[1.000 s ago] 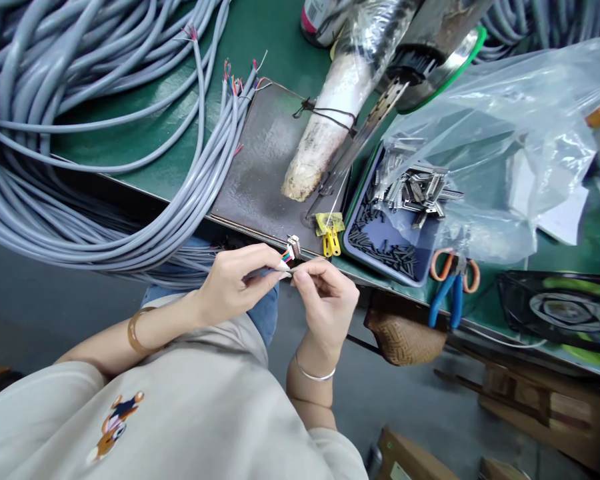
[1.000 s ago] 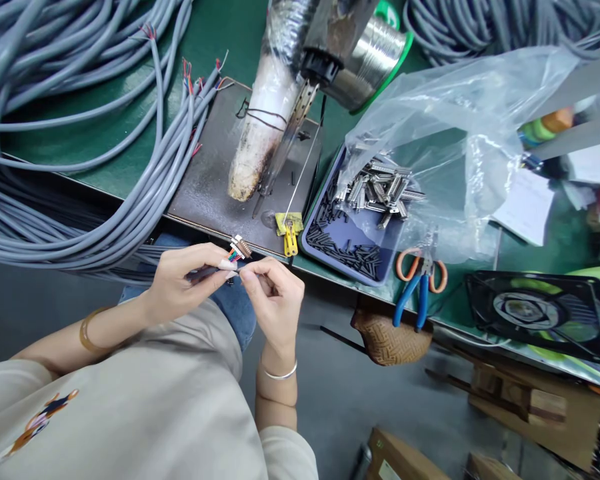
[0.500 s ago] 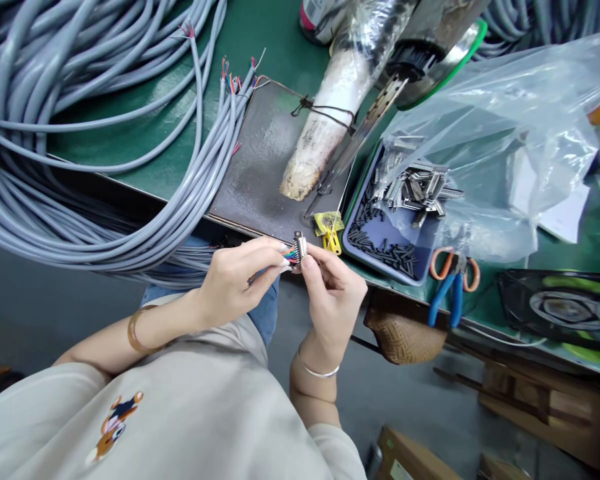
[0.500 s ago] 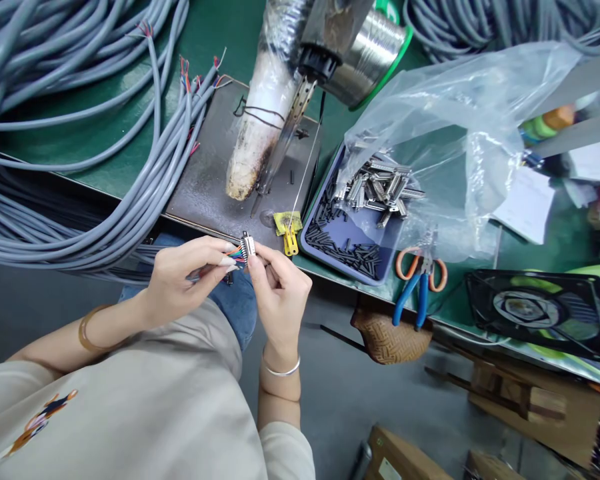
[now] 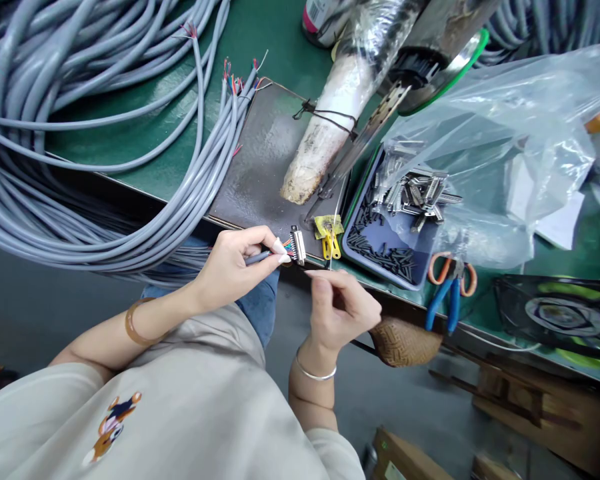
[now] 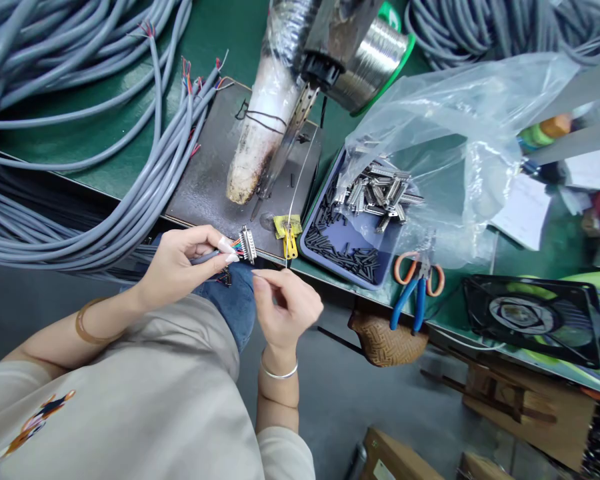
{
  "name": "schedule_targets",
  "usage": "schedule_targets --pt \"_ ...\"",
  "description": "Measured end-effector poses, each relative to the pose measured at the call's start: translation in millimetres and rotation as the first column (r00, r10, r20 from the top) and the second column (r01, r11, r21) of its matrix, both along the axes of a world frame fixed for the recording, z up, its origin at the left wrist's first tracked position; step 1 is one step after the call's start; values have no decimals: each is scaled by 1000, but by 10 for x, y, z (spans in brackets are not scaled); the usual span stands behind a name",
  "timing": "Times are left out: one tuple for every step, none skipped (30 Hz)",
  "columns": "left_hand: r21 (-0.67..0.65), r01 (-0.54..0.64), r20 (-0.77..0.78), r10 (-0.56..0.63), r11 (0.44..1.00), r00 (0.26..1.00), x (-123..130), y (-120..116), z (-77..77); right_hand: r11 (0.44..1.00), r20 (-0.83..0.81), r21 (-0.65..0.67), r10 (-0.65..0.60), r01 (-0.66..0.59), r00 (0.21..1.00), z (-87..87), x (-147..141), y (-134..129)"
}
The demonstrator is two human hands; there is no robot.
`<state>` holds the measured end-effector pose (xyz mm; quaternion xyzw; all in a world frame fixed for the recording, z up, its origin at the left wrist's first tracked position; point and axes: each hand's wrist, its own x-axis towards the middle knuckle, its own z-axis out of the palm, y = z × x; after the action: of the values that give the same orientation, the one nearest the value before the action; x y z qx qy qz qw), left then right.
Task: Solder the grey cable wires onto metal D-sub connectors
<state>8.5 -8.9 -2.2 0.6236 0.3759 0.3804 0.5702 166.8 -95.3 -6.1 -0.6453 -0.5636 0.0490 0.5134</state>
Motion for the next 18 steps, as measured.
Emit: schedule_targets --pt "-13 -6 4 7 1000 1000 2 7 3 996 -73 78 -43 49 996 1 -9 3" --pt "-28 -9 8 9 1000 1000 3 16 6 984 -143 151 -74 95 987 1 -20 8" --pt "-44 -7 15 8 999 1000 4 27 9 969 -195 206 -94 134 976 2 -32 15" --pt "-60 -5 25 6 998 1000 4 39 13 958 -224 240 -105 159 969 2 -43 22" --pt "-79 0 38 3 997 999 4 53 16 955 -230 242 -116 172 966 -1 -53 30" --pt "-100 8 53 -3 995 999 3 66 18 961 -219 216 -127 175 967 -6 -63 38" --pt "-124 18 66 -10 992 998 4 80 19 971 -203 170 -134 169 970 -16 -72 46" --pt "-147 30 78 -19 989 997 6 92 18 981 -193 114 -131 155 972 -29 -82 54" --pt "-166 42 85 -28 985 996 10 102 14 990 -191 53 -115 128 975 -46 -91 65" --pt "-177 51 88 -36 983 995 16 110 8 996 -200 -6 -91 91 976 -66 -101 78" --pt "-174 53 86 -38 983 996 26 115 -1 997 -217 -55 -65 54 974 -86 -111 94" --pt "-152 41 79 -29 988 996 39 117 -12 996 -239 -87 -44 24 970 -106 -122 112" --pt "-110 18 64 -11 994 998 55 118 -23 995 -260 -99 -32 7 965 -123 -131 133" --pt "-53 -14 46 17 999 999 73 118 -34 995 -271 -95 -26 0 962 -136 -139 154" --pt "14 -49 24 49 999 999 92 119 -43 997 -269 -83 -25 3 963 -144 -144 176" --pt "81 -79 -1 79 994 997 111 121 -49 998 -257 -70 -27 9 966 -148 -145 196" --pt "142 -100 -25 104 985 994 129 125 -52 998 -239 -60 -28 14 971 -146 -143 215" --pt "193 -111 -46 122 975 991 145 132 -51 998 -224 -57 -28 15 974 -140 -137 231"
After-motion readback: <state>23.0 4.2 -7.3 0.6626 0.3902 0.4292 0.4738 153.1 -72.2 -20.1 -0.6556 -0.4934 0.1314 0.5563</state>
